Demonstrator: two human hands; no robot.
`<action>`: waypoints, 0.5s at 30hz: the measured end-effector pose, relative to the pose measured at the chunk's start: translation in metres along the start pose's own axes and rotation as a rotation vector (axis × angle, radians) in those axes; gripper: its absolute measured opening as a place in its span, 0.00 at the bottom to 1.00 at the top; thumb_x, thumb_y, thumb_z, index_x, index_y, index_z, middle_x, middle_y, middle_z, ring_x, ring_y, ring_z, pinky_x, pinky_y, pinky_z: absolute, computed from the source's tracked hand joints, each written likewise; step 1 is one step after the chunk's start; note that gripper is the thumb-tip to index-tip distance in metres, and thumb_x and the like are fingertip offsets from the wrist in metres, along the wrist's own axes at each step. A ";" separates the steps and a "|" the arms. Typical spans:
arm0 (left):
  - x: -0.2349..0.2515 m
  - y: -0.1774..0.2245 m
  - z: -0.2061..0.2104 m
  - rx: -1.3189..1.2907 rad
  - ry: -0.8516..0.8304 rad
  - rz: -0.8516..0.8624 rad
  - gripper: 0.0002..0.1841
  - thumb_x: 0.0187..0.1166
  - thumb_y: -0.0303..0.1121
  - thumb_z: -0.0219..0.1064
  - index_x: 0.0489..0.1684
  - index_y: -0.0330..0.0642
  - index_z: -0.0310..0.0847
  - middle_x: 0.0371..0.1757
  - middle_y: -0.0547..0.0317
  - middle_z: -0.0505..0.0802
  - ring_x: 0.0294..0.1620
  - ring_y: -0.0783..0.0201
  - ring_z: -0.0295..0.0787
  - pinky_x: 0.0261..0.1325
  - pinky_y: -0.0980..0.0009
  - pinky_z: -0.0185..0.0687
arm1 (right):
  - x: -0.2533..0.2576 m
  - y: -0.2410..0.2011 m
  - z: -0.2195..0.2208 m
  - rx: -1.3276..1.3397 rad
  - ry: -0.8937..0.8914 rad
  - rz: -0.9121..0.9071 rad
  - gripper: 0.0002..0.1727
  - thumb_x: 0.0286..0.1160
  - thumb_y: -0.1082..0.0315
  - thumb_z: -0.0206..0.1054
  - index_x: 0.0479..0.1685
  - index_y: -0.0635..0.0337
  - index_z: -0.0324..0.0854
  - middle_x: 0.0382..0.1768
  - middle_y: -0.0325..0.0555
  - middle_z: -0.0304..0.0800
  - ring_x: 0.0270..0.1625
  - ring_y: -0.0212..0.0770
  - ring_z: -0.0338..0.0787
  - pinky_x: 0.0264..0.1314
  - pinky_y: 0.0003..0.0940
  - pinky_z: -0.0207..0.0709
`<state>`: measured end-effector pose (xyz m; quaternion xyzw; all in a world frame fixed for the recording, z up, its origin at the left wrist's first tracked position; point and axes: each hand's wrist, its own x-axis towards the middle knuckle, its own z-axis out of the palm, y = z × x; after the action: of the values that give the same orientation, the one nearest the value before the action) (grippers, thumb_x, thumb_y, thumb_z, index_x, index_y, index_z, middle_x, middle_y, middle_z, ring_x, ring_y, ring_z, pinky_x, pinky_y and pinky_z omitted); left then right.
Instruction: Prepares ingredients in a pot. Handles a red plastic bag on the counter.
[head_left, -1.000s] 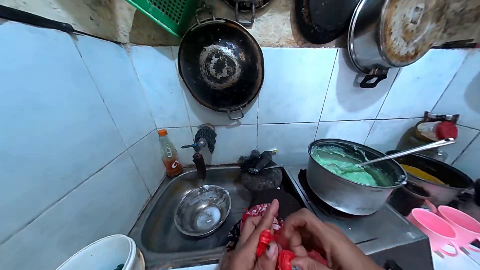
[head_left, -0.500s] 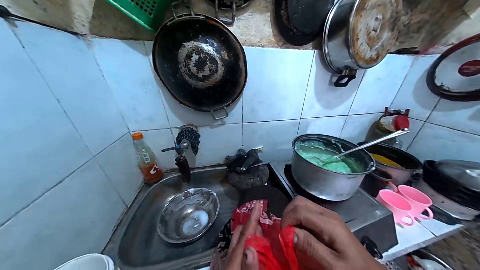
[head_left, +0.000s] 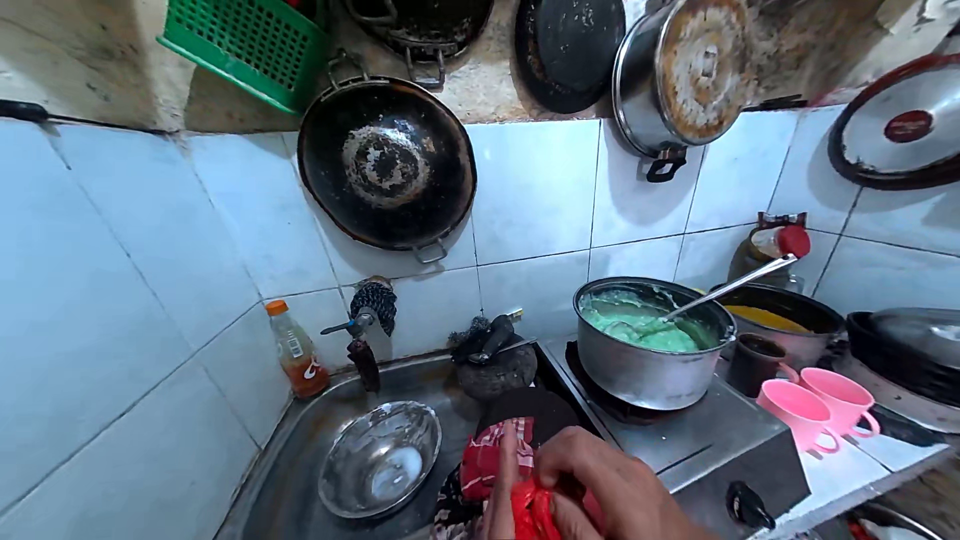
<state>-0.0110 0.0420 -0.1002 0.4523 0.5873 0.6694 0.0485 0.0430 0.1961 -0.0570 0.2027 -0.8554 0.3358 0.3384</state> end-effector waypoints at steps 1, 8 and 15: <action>-0.001 0.000 0.002 0.010 0.015 0.011 0.43 0.90 0.44 0.53 0.85 0.09 0.35 0.88 0.19 0.57 0.91 0.58 0.57 0.92 0.66 0.51 | 0.002 -0.001 0.002 -0.014 -0.012 -0.021 0.07 0.78 0.76 0.61 0.48 0.68 0.82 0.45 0.58 0.91 0.51 0.48 0.91 0.57 0.35 0.85; 0.000 0.001 -0.021 0.658 0.213 0.257 0.22 0.85 0.23 0.56 0.73 0.17 0.72 0.48 0.33 0.94 0.45 0.59 0.93 0.54 0.65 0.87 | 0.007 -0.002 -0.001 -0.270 -0.118 -0.072 0.14 0.79 0.72 0.62 0.58 0.65 0.83 0.41 0.53 0.92 0.46 0.50 0.92 0.49 0.40 0.87; -0.005 0.005 -0.024 0.858 0.297 0.352 0.19 0.81 0.20 0.55 0.65 0.21 0.80 0.34 0.37 0.90 0.36 0.53 0.86 0.44 0.66 0.82 | -0.005 -0.004 -0.005 0.047 -0.176 0.011 0.13 0.81 0.72 0.59 0.37 0.67 0.90 0.45 0.59 0.89 0.56 0.51 0.87 0.60 0.40 0.80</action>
<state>-0.0219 0.0202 -0.0967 0.4236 0.7254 0.4221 -0.3407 0.0510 0.1973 -0.0564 0.2344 -0.8748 0.3386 0.2553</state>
